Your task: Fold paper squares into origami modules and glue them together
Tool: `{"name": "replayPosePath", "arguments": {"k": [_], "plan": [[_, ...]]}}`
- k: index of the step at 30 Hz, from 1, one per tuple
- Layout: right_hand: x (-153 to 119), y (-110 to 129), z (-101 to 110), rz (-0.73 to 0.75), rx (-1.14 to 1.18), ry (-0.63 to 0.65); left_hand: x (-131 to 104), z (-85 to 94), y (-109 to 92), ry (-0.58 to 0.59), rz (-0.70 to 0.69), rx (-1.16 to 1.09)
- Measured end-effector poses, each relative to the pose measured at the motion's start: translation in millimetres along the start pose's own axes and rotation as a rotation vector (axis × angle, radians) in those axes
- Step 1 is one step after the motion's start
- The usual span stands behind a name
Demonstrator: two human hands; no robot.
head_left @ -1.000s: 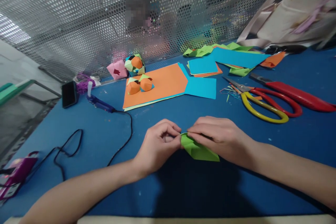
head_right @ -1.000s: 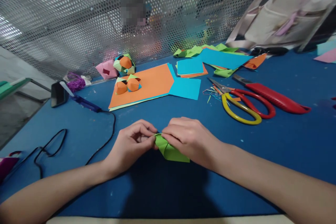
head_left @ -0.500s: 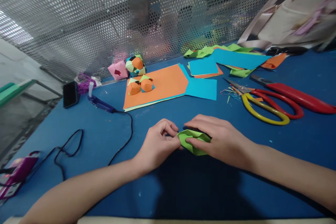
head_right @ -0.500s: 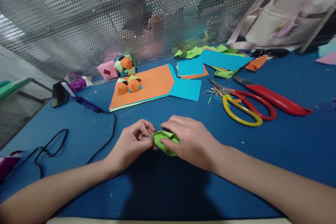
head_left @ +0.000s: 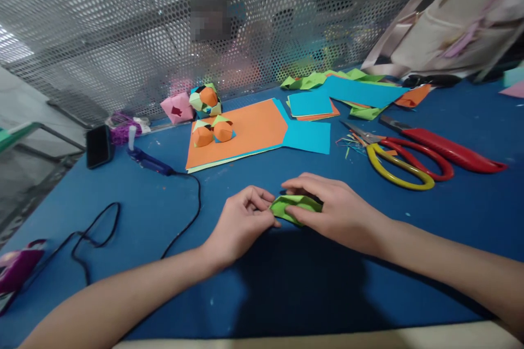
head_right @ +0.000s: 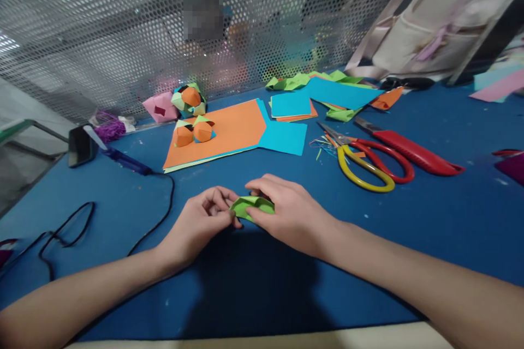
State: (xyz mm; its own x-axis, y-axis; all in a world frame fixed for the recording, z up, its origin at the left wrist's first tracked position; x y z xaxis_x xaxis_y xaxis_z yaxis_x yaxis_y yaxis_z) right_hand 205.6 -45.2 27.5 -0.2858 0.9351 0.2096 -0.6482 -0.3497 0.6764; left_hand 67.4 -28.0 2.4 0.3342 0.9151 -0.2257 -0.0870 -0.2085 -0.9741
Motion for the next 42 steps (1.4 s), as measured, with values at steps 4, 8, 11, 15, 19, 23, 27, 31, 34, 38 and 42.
{"name": "replayPosePath", "arguments": {"k": [4,8,11,15,19,23,27,31,34,38,42], "plan": [[0,-2,4,-0.114,0.128,0.015,2,5.7,1,-0.064,0.010,-0.080],[0,-5,5,-0.166,0.210,-0.015,3,7.2,3,-0.100,0.040,-0.199],[-1,-7,5,-0.150,0.206,-0.057,2,4.9,4,-0.090,0.059,-0.236],[-2,-6,7,-0.119,0.175,-0.100,0,-0.6,5,-0.028,0.095,-0.196],[-1,-3,7,-0.097,0.152,-0.077,-1,-5.8,5,0.055,0.127,-0.137],[0,1,6,-0.089,0.145,-0.023,-2,-12.6,3,0.174,0.099,-0.082],[0,2,9,-0.091,0.204,-0.009,-1,-14.5,4,0.208,0.095,-0.054],[1,2,18,-0.109,0.229,-0.030,-1,-12.4,2,0.166,0.073,-0.025],[1,5,21,-0.094,0.186,-0.025,-2,-10.8,-2,0.130,0.040,0.066],[0,9,16,-0.047,0.122,-0.006,-3,-9.8,-8,0.083,-0.026,0.200],[0,10,11,0.000,0.125,-0.012,-4,-10.7,-6,0.061,-0.014,0.218]]}}
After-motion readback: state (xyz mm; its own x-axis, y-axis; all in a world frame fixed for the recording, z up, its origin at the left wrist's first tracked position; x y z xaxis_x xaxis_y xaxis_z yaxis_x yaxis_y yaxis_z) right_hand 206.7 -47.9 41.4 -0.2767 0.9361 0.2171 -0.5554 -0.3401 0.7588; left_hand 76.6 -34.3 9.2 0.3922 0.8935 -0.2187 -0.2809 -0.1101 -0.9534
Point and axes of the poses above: each hand's wrist, its own x-axis towards the middle knuckle, its own z-axis out of the back of the hand, y = z × x, the point moved 7 cm from there along x, towards the middle knuckle, and after that the axes turned 1 degree about z, right-handed, at the moved point
